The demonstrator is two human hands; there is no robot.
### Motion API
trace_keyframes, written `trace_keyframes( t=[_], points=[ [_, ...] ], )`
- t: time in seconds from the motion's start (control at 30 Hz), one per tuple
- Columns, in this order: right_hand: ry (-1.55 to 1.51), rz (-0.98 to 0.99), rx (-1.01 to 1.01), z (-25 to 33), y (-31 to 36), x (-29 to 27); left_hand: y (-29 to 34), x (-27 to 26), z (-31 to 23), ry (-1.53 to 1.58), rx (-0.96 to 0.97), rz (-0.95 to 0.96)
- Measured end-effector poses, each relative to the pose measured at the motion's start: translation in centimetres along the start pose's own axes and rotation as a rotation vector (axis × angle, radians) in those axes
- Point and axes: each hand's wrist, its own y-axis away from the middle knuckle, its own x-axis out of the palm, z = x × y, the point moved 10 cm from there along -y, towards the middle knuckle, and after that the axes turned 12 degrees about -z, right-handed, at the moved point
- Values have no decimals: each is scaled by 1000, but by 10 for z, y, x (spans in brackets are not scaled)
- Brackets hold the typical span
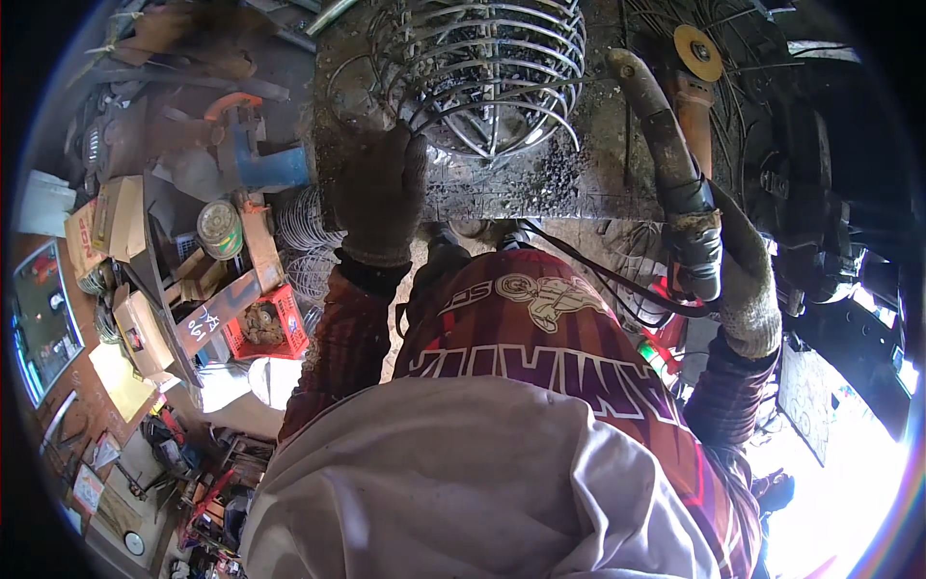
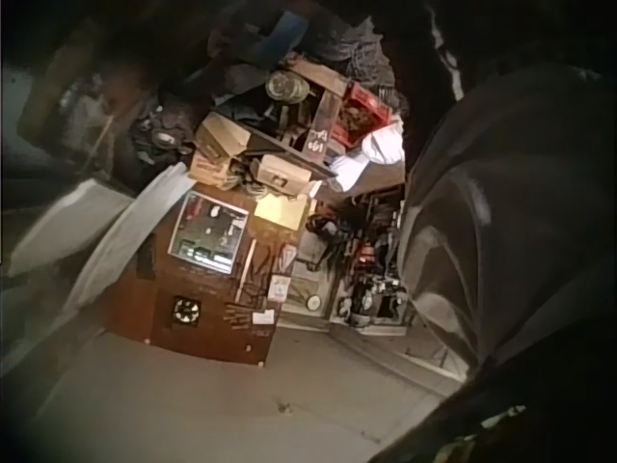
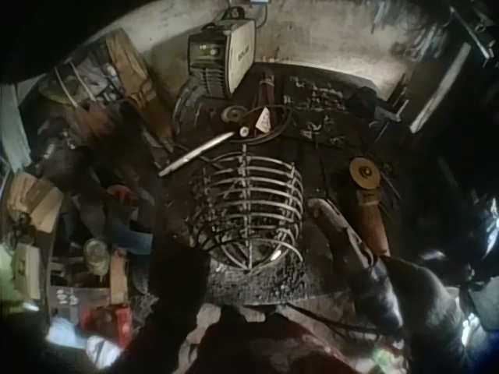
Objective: The person fabricates a metal wire cage by welding wire segments onto a frame with a welding rod and grinding the welds smooth with an angle grinder.
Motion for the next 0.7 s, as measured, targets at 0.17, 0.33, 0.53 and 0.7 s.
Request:
trace_keyframes(
  t=[0.17,0.33,0.53,0.7],
  points=[
    [26,-16,15,2,-1,-2,1,4,4,-10,-17,40],
    [74,-51,-29,-1,-6,-14,5,2,6,9,-29,-1],
    [203,-52,-32,12,-8,-11,5,1,4,-17,9,-26],
    [150,-43,27,10,-11,-17,3,1,0,-5,-12,51]
  ],
)
